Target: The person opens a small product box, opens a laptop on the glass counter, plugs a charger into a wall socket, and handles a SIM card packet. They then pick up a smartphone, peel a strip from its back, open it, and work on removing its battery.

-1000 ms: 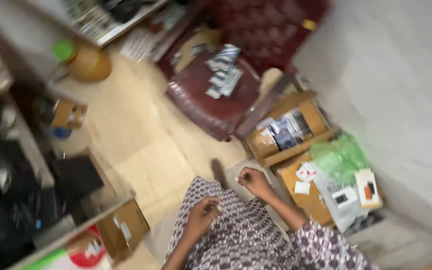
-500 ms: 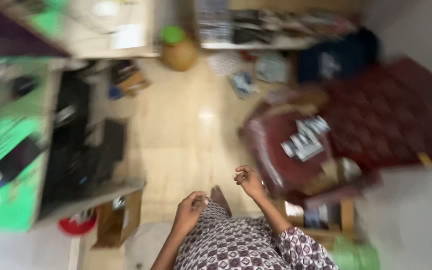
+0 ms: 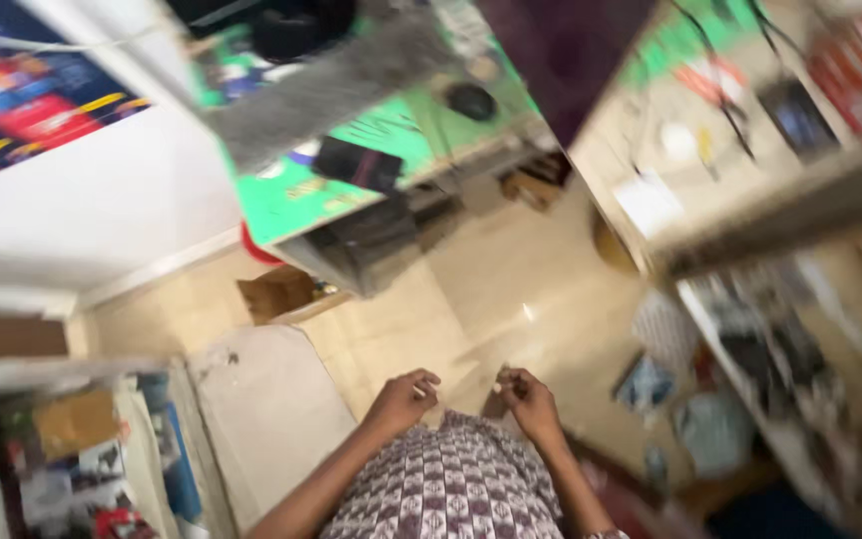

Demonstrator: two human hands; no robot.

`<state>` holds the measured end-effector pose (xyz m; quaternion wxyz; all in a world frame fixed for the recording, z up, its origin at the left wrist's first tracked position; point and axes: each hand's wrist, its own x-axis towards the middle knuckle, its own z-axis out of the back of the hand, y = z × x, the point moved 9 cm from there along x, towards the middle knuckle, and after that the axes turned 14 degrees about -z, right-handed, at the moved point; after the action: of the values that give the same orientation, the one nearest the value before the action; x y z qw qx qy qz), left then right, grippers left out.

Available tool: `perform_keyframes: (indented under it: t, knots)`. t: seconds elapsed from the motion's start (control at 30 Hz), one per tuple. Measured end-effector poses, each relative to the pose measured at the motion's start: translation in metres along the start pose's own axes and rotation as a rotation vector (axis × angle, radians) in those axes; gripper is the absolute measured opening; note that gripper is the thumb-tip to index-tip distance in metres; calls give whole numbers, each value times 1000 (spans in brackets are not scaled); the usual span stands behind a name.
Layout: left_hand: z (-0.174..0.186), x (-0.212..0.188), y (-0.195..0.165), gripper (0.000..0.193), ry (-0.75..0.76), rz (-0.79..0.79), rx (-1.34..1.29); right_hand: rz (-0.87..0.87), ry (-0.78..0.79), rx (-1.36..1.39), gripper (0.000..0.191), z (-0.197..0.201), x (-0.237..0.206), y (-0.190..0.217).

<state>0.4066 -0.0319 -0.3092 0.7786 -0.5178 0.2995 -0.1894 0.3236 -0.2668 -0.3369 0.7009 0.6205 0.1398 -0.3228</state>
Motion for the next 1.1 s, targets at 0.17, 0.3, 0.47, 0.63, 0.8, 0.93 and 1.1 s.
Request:
perform_keyframes:
  t: [0.17,0.3,0.47,0.63,0.8,0.93,1.1]
  knots:
    - [22,13,-6,31,-209,28,10,205,84,-522,20,-23,82,140]
    - [51,10,-8,29,-392,72,-178,630,145,-470,27,-88,118,294]
    - [105,9,-6,29,-485,175,-175,942,-127,-850,44,-179,156,400]
    - [177,-2,7,32,-749,163,-402,801,-134,-1148,73,-223,221,421]
    - [220,-26,20,31,-933,100,-325,686,25,-1126,82,-226,264,417]
    - [211,-26,44,30,-972,180,-485,648,189,-1127,66,-234,274,422]
    - [222,-6,29,32,-1088,-135,-580,672,259,-1106,54,-251,223,441]
